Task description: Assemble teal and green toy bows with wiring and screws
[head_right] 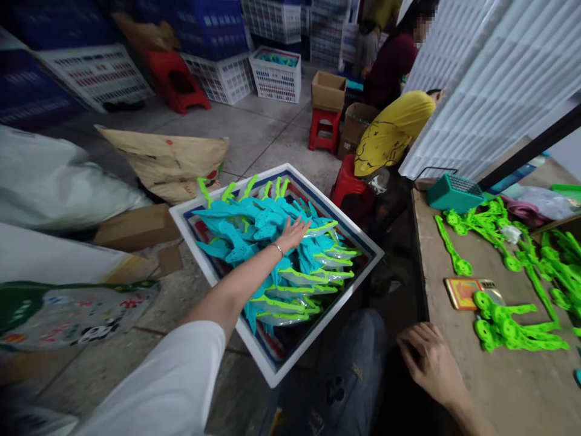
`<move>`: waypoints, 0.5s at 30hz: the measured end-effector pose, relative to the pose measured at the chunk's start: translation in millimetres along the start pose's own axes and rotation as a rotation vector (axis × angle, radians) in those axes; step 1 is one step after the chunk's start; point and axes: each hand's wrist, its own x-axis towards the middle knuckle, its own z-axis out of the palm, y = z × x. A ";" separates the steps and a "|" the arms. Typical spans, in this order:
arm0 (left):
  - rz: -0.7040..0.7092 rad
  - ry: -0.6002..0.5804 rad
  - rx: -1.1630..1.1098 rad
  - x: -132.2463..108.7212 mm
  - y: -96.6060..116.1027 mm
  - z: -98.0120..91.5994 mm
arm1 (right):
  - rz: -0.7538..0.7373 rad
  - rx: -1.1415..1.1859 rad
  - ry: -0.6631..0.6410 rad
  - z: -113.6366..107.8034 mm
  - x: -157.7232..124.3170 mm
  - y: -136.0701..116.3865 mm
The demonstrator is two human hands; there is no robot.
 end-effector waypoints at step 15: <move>0.420 -0.198 0.155 62.6 66.0 60.3 | -0.011 0.093 0.086 -0.6 7.2 -9.0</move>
